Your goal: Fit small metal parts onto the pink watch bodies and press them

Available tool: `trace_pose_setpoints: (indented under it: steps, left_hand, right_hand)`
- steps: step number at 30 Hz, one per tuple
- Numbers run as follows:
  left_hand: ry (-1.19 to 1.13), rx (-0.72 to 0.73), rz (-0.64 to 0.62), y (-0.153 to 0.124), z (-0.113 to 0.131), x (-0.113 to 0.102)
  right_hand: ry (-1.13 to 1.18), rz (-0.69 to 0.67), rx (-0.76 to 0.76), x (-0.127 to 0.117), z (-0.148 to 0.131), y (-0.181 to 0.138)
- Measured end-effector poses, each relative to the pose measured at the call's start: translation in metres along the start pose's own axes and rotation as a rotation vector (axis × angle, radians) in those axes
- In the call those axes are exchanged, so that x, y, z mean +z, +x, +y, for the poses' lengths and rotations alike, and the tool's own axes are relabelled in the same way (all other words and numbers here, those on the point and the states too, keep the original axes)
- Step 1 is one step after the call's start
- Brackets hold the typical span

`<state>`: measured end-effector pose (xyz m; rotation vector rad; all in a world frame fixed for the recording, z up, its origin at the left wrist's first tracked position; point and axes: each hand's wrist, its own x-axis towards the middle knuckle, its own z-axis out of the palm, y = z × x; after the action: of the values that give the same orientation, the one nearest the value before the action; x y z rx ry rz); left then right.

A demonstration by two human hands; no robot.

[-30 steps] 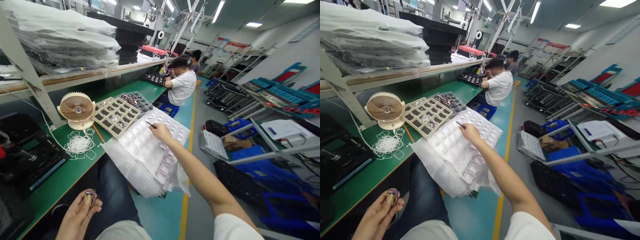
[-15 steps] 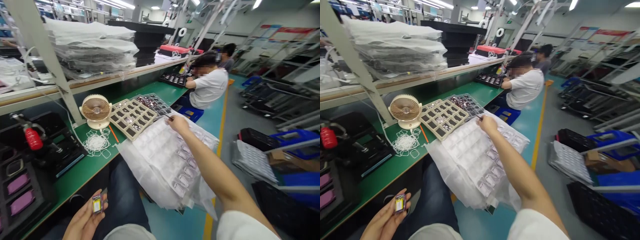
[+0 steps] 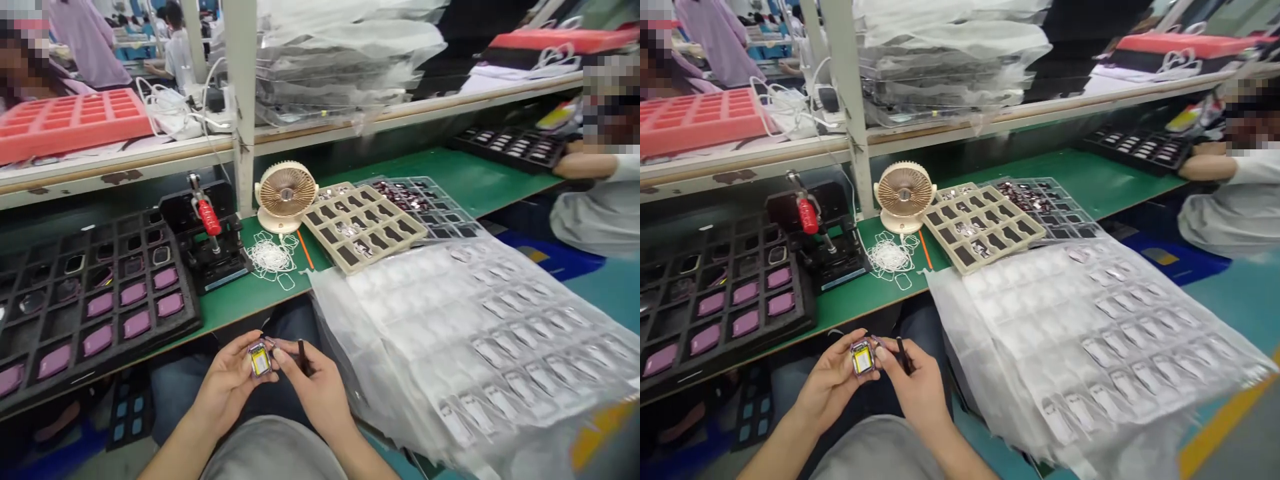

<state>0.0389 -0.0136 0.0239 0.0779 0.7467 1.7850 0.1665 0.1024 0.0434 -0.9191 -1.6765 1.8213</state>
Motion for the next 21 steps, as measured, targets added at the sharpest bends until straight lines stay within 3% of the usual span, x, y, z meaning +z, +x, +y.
trace_pose_setpoints:
  steps: [4,7,14,21]
  left_hand:
    - [-0.032,0.078,-0.018,-0.007,0.006,-0.009]
    - [-0.034,0.123,-0.014,-0.009,0.008,-0.01]
    - [0.079,0.211,0.119,-0.011,0.012,-0.002]
    - [0.199,0.338,0.223,-0.011,0.007,-0.003]
  right_hand:
    - [0.067,-0.159,0.085,0.0,-0.009,0.007]
    - [0.02,-0.169,0.077,0.0,-0.012,0.008]
    - [-0.22,-0.087,-0.418,0.015,-0.011,0.005]
    - [-0.289,-0.133,-0.597,0.017,-0.004,0.012]
